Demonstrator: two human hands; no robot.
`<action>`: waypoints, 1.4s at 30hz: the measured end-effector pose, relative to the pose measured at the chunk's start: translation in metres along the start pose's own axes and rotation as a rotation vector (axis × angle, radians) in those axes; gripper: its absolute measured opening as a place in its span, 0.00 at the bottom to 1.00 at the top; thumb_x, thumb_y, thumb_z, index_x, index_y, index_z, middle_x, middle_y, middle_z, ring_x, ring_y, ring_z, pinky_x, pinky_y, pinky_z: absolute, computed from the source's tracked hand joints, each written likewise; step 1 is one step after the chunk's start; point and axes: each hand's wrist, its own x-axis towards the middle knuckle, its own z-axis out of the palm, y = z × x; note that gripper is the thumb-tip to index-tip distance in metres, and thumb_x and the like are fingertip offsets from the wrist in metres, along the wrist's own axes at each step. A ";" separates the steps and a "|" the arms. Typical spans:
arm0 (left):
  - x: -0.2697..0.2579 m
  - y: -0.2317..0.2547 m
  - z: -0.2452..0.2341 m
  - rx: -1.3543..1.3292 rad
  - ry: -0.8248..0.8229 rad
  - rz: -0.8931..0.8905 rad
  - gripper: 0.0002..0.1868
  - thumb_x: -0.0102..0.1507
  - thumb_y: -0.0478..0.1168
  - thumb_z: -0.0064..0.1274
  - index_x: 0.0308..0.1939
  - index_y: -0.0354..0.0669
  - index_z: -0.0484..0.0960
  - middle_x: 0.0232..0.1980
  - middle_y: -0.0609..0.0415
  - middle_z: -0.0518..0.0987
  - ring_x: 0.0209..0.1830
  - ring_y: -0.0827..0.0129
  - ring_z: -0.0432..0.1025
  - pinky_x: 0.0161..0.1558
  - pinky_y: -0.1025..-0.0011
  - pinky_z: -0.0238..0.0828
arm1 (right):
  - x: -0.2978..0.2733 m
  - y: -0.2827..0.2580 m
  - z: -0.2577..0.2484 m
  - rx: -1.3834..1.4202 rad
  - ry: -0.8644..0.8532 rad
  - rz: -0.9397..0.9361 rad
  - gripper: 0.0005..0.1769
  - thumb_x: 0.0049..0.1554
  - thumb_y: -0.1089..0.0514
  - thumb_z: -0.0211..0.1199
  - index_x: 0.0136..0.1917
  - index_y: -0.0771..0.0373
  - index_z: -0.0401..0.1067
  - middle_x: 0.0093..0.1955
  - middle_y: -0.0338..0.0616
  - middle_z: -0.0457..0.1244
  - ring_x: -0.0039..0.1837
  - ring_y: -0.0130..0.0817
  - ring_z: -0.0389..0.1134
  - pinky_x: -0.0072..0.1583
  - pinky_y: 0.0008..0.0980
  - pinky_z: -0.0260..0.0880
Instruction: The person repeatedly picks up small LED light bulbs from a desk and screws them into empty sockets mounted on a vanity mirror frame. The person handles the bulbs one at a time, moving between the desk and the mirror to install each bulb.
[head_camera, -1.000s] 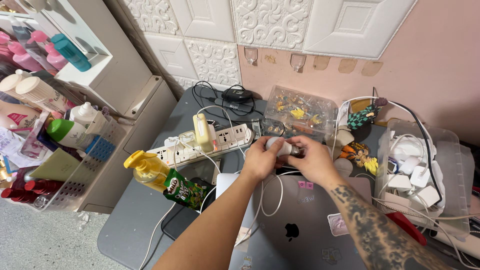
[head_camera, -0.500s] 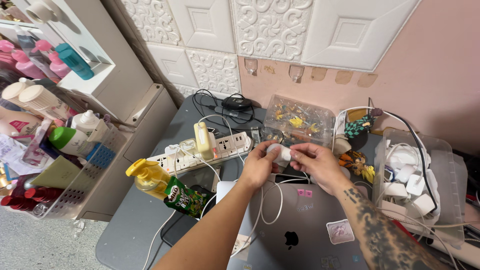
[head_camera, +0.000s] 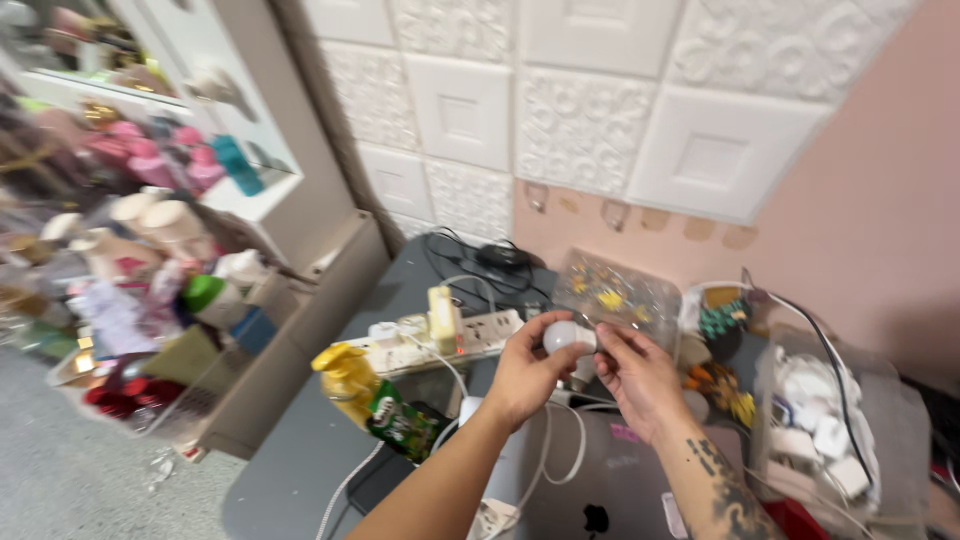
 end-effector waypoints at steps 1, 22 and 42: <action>-0.001 0.012 -0.004 -0.056 0.025 0.018 0.26 0.62 0.35 0.60 0.65 0.41 0.76 0.43 0.49 0.81 0.34 0.72 0.73 0.36 0.75 0.72 | -0.001 -0.006 0.013 0.043 -0.027 -0.005 0.13 0.61 0.56 0.63 0.57 0.63 0.75 0.44 0.36 0.65 0.42 0.23 0.65 0.44 0.21 0.69; -0.163 0.251 -0.293 -0.347 0.335 0.491 0.25 0.67 0.37 0.49 0.69 0.38 0.71 0.51 0.47 0.78 0.36 0.68 0.75 0.39 0.71 0.76 | -0.133 -0.041 0.413 0.015 -0.682 -0.066 0.14 0.62 0.54 0.61 0.58 0.62 0.73 0.48 0.38 0.66 0.48 0.25 0.66 0.54 0.26 0.72; -0.366 0.364 -0.613 -0.201 0.703 0.650 0.23 0.66 0.40 0.50 0.64 0.39 0.73 0.48 0.45 0.81 0.31 0.64 0.77 0.33 0.73 0.76 | -0.267 0.079 0.764 -0.049 -1.163 0.048 0.11 0.63 0.58 0.59 0.57 0.63 0.73 0.49 0.40 0.67 0.48 0.28 0.69 0.52 0.26 0.74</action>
